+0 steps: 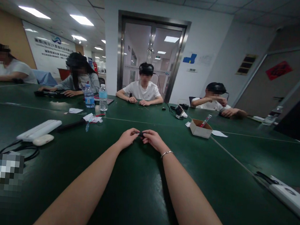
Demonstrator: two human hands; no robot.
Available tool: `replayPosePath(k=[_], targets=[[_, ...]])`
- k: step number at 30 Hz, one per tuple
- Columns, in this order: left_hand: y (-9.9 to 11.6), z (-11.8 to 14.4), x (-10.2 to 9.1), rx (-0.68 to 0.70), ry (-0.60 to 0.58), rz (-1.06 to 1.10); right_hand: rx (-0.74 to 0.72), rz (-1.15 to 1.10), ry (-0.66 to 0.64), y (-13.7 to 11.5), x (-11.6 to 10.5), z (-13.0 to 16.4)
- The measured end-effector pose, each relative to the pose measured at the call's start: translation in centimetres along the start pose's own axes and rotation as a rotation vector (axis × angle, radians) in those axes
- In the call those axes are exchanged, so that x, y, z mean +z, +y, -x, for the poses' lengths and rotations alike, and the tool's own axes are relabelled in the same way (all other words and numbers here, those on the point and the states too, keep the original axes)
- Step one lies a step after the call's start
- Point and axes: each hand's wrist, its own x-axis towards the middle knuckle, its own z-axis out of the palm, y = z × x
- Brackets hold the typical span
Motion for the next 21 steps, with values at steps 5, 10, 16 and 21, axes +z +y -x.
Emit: replayPosePath(k=[5, 10, 16, 21], targets=[[0.4, 0.0, -0.1, 0.032, -0.016, 0.075, -0.006, -0.031, -0.04, -0.2, -0.1, 0.3], [0.3, -0.3, -0.1, 0.074, 0.002, 0.019, -0.034, -0.048, -0.066, -0.3, -0.3, 0.6], [-0.6, -0.7, -0.2, 0.034, -0.001, -0.079, -0.024, -0.021, -0.068, -0.3, -0.3, 0.6], [-0.9, -0.5, -0.3, 0.027, -0.022, -0.166, -0.042, 0.016, -0.092, 0.0, -0.4, 0.5]])
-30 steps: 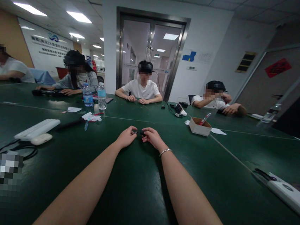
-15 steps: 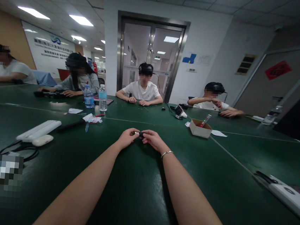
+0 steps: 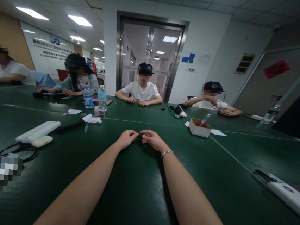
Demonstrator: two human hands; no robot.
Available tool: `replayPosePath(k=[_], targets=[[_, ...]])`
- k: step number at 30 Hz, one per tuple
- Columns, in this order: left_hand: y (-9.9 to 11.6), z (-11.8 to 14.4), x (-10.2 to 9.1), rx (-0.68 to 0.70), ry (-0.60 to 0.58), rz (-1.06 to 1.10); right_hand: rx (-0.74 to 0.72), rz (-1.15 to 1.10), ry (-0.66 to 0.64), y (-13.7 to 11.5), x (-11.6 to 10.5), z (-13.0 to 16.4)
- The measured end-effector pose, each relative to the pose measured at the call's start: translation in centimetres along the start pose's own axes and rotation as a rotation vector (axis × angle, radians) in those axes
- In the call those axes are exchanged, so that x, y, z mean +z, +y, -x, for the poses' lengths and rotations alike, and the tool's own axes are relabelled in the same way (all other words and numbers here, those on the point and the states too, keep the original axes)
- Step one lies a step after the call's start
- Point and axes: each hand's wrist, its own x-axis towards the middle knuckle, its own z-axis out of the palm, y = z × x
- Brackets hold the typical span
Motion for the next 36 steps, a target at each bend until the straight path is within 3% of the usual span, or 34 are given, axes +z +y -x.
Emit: replayPosePath(k=[10, 19, 36], targets=[[1.3, 0.9, 0.0, 0.008, 0.029, -0.169, 0.004, -0.017, -0.031, -0.2, 0.0, 0.2], [1.2, 0.6, 0.1, -0.062, 0.026, -0.111, 0.003, -0.046, -0.066, -0.2, 0.0, 0.2], [1.6, 0.9, 0.1, 0.072, 0.058, -0.143, 0.079, -0.098, 0.049, -0.3, 0.3, -0.1]])
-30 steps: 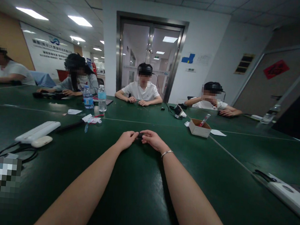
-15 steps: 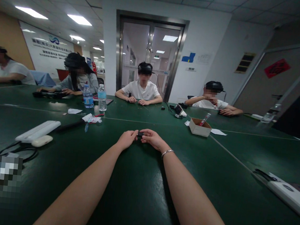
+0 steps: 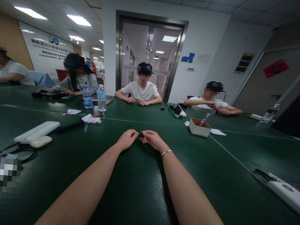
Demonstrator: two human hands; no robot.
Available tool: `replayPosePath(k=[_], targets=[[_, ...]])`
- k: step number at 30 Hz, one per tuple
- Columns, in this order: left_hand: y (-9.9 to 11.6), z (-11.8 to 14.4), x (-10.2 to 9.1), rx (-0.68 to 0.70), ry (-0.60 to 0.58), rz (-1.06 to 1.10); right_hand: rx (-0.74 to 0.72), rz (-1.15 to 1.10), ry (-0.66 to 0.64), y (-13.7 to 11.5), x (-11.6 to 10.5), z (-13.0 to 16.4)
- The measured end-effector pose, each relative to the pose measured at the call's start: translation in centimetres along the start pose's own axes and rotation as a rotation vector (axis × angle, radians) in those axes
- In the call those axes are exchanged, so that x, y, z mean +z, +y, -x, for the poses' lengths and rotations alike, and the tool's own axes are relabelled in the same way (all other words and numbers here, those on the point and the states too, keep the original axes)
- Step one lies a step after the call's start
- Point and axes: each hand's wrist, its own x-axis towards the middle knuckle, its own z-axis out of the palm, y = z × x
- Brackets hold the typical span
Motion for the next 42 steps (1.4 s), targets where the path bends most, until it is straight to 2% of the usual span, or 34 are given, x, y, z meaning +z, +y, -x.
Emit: replayPosePath(k=[7, 13, 29, 42], targets=[[-0.5, -0.1, 0.0, 0.057, 0.029, 0.173, -0.014, 0.02, -0.015, 0.0, 0.0, 0.0], [-0.8, -0.4, 0.3, -0.07, -0.032, 0.36, -0.014, -0.001, 0.003, 0.1, 0.0, -0.1], [-1.3, -0.7, 0.5, -0.08, -0.021, 0.437, -0.008, 0.02, 0.004, 0.2, -0.1, -0.3], [-0.7, -0.5, 0.2, -0.095, -0.038, 0.429, -0.005, 0.035, -0.011, 0.3, -0.2, -0.4]])
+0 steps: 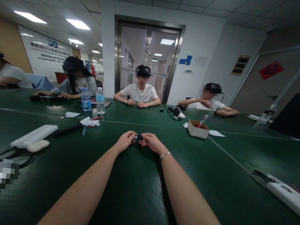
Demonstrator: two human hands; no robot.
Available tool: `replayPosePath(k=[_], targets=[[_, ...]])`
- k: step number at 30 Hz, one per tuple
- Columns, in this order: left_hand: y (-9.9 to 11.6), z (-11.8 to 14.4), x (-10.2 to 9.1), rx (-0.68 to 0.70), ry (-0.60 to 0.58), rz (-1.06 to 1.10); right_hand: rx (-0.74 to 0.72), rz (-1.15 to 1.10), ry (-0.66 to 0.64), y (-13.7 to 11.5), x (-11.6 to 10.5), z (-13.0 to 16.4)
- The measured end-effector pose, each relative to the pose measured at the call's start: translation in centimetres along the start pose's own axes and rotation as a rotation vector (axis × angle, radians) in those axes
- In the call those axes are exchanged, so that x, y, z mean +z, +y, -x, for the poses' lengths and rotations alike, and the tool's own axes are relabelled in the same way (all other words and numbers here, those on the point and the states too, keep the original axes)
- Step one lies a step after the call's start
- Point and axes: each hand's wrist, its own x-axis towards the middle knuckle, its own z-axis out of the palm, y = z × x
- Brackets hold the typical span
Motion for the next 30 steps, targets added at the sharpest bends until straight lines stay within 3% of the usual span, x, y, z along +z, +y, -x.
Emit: replayPosePath(k=[30], targets=[[-0.81, -0.37, -0.16, -0.029, -0.015, -0.047, 0.026, 0.015, 0.015, -0.06, 0.16, 0.02]])
